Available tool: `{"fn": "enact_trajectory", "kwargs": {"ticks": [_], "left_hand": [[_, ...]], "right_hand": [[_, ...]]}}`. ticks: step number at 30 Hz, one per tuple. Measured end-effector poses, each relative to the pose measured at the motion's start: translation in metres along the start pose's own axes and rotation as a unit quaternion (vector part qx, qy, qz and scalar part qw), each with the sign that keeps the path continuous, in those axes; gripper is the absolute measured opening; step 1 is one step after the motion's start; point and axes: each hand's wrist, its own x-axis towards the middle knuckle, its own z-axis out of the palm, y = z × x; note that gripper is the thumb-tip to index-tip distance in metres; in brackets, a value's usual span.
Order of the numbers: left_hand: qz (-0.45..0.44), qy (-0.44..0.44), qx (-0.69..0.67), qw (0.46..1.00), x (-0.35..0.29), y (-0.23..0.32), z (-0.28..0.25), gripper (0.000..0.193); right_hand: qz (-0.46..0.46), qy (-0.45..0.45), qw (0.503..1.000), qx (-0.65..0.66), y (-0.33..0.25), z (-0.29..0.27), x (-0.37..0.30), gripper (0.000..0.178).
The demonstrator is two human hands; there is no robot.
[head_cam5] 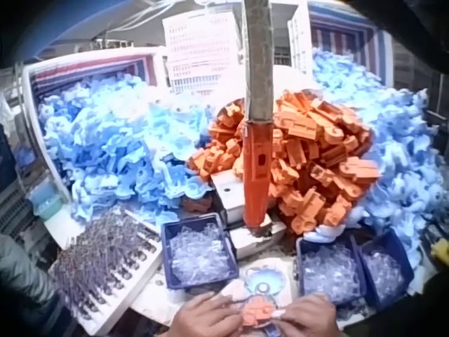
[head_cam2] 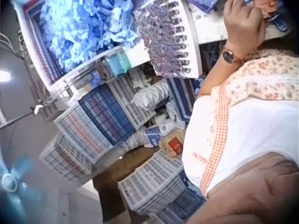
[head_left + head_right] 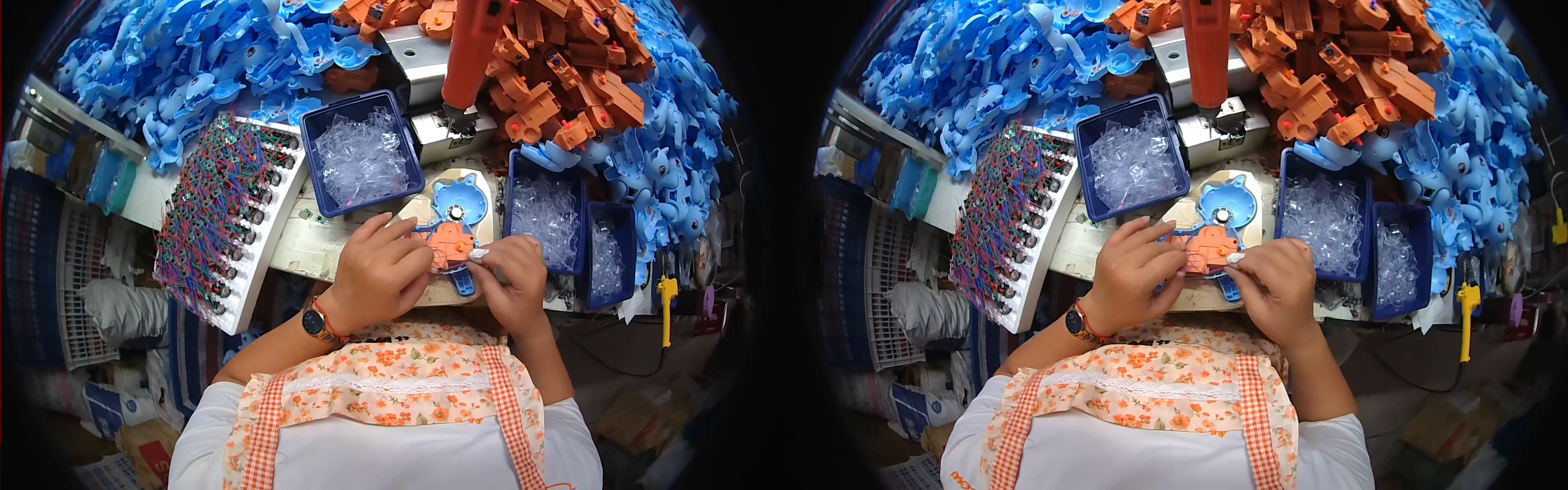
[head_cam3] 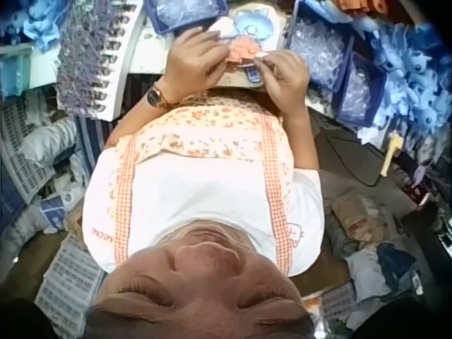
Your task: The recorder is seen assembling plastic toy parts at a workbench using a soldering iron and a pneumatic press.
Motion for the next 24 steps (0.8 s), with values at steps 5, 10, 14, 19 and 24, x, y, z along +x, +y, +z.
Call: {"fn": "enact_trajectory", "kwargs": {"ticks": [5, 10, 14, 19, 24], "left_hand": [[-0.024, 0.023, -0.023, 0.999, -0.007, -0.005, 0.004, 0.022], [-0.005, 0.001, -0.023, 1.0, -0.006, -0.006, 0.0, 0.02], [0.029, -0.037, -0.003, 0.999, -0.006, -0.007, -0.002, 0.017], [0.068, -0.032, -0.001, 0.997, -0.012, -0.01, 0.003, 0.014], [0.059, -0.016, -0.005, 0.998, -0.009, -0.003, 0.01, 0.021]], "right_hand": [[-0.025, -0.009, 0.999, 0.032, -0.011, -0.003, 0.004, 0.02], [-0.005, 0.066, 0.997, -0.035, -0.002, 0.002, 0.006, 0.02], [0.004, 0.023, 0.996, -0.081, 0.005, 0.001, -0.004, 0.017], [-0.01, -0.006, 0.995, -0.1, 0.003, 0.001, -0.009, 0.016], [0.002, -0.013, 0.995, -0.096, 0.003, -0.004, -0.008, 0.013]]}}
